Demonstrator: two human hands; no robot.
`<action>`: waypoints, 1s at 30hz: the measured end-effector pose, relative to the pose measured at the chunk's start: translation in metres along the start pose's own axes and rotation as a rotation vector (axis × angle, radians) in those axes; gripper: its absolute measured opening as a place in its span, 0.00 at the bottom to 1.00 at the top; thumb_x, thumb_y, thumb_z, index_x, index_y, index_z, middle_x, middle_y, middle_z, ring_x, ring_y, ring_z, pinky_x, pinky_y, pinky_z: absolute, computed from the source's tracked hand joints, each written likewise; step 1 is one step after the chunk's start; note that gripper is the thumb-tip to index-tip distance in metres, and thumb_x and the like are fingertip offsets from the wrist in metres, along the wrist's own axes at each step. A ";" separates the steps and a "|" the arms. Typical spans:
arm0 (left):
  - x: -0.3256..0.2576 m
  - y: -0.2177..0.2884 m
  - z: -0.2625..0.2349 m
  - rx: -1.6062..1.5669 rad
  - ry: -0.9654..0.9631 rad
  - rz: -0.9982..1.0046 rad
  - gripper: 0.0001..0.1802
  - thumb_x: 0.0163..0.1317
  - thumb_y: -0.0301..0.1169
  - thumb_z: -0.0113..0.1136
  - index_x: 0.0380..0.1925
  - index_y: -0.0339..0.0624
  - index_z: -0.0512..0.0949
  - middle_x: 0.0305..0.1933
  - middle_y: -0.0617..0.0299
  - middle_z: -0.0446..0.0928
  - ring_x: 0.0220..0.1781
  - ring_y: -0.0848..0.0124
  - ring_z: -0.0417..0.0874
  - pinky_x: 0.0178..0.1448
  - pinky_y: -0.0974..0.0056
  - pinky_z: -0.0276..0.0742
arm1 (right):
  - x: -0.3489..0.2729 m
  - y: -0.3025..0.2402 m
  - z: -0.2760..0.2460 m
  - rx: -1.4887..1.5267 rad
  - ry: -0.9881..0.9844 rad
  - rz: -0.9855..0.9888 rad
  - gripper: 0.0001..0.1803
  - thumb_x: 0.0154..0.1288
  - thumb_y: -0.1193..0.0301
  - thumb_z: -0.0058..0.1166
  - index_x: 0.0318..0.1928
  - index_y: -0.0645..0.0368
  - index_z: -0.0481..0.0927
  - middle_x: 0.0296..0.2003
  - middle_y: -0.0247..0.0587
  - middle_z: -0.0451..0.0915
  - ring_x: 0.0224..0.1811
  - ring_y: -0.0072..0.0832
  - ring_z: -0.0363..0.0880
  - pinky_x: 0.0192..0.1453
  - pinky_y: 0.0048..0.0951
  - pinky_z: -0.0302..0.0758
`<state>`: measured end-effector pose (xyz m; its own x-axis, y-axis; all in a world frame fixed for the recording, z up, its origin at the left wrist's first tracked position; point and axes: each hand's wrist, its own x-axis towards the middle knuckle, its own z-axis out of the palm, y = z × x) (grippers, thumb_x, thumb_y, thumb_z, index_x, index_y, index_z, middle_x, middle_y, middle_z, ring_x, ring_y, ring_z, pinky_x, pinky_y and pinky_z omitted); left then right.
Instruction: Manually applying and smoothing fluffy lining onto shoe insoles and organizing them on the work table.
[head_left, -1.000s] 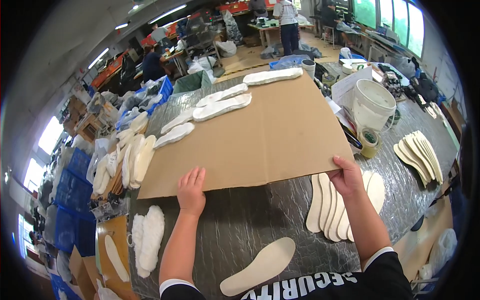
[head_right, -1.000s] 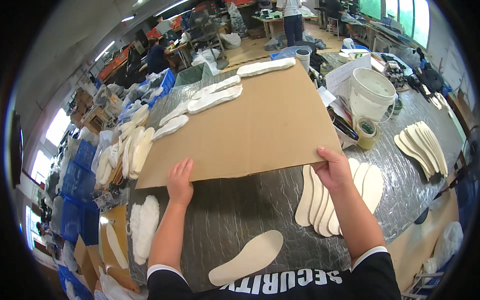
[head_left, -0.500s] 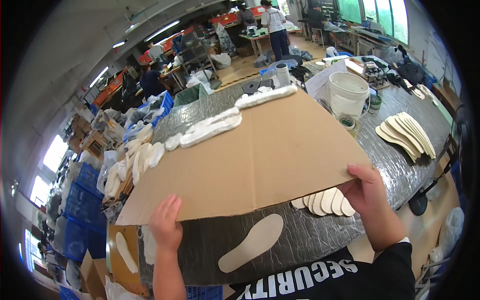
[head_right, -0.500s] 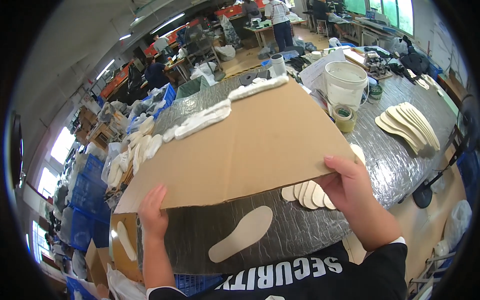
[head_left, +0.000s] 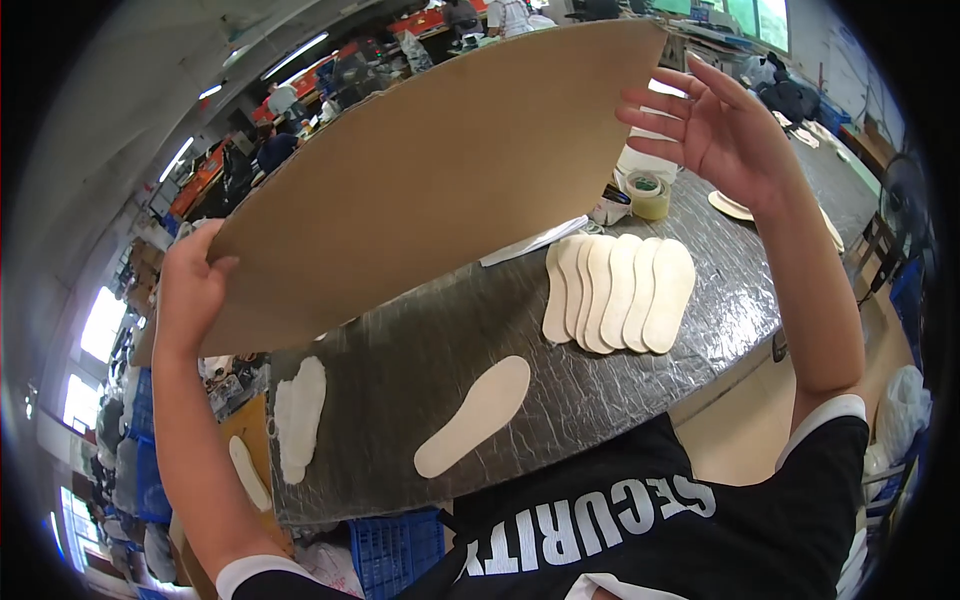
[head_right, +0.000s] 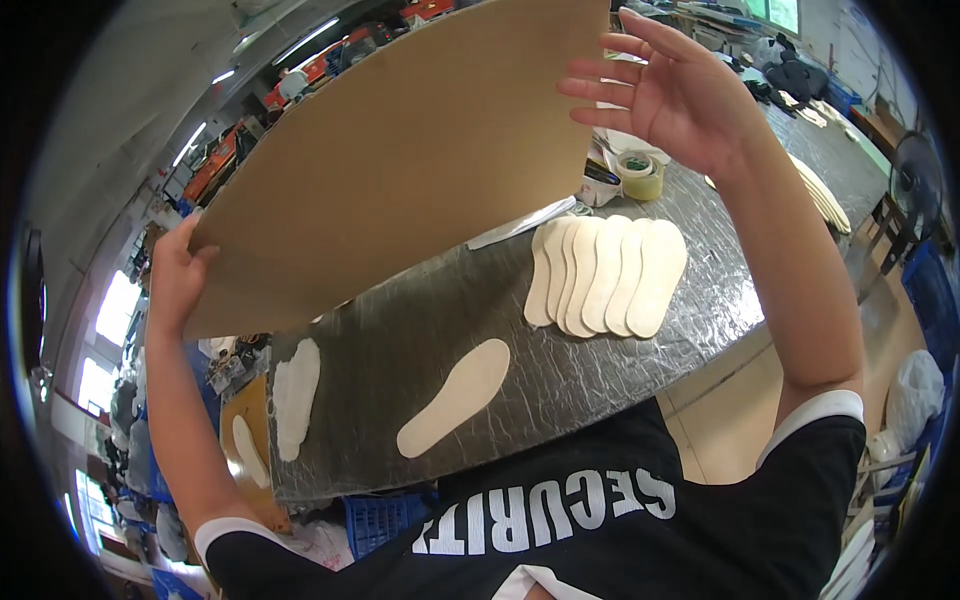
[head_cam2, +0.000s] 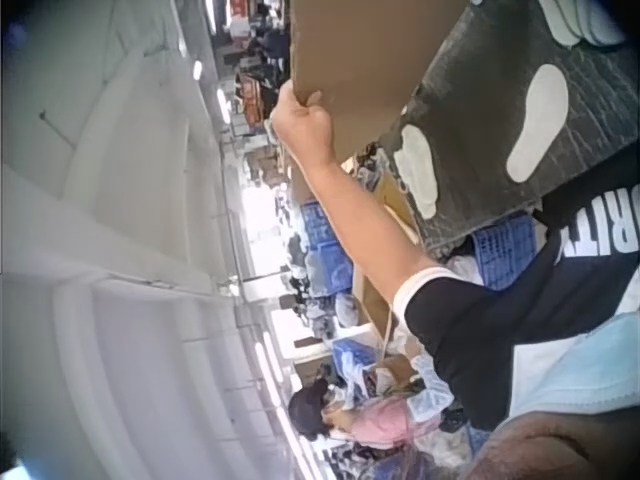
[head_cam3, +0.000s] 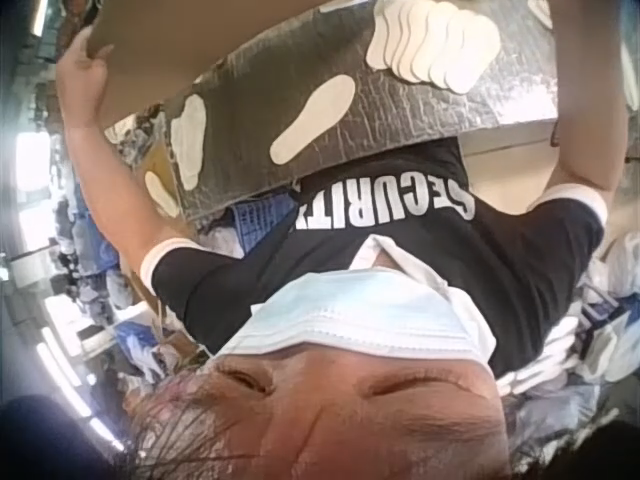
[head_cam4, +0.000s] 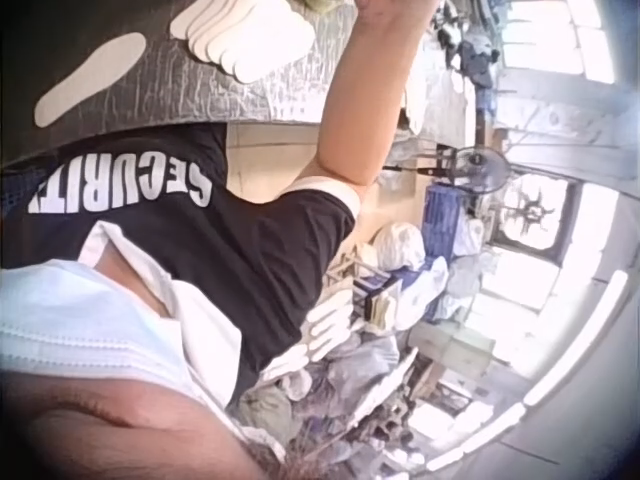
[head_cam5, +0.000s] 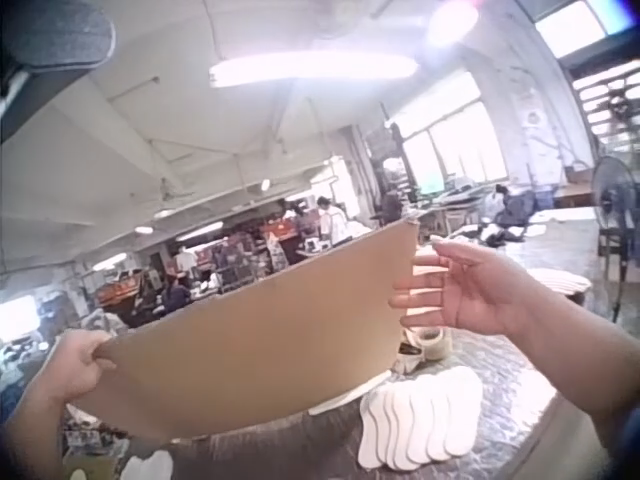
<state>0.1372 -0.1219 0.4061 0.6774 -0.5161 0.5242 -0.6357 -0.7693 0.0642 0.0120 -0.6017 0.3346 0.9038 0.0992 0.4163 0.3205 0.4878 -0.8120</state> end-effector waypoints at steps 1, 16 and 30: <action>0.004 0.005 0.001 -0.002 -0.004 0.006 0.18 0.51 0.14 0.56 0.44 0.34 0.76 0.40 0.55 0.82 0.43 0.68 0.82 0.49 0.65 0.74 | -0.006 0.001 -0.002 0.000 0.007 -0.002 0.27 0.75 0.55 0.38 0.58 0.67 0.68 0.55 0.60 0.74 0.59 0.48 0.75 0.62 0.47 0.74; 0.022 0.080 -0.069 -0.285 0.120 0.103 0.19 0.58 0.16 0.56 0.52 0.32 0.75 0.44 0.61 0.81 0.44 0.74 0.80 0.49 0.69 0.76 | -0.063 -0.052 -0.013 0.012 0.018 -0.131 0.34 0.75 0.55 0.39 0.66 0.72 0.52 0.67 0.71 0.53 0.71 0.54 0.54 0.74 0.51 0.56; 0.008 0.233 0.057 0.322 0.665 1.047 0.17 0.62 0.17 0.52 0.50 0.38 0.78 0.51 0.56 0.81 0.52 0.56 0.81 0.53 0.57 0.76 | -0.266 0.013 0.056 0.338 0.536 -0.637 0.29 0.71 0.56 0.45 0.65 0.59 0.60 0.61 0.52 0.70 0.63 0.50 0.69 0.63 0.66 0.64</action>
<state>0.0156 -0.3271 0.3775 -0.4630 -0.7125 0.5272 -0.5701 -0.2160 -0.7927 -0.2404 -0.5730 0.2361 0.6213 -0.6542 0.4313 0.7823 0.5493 -0.2936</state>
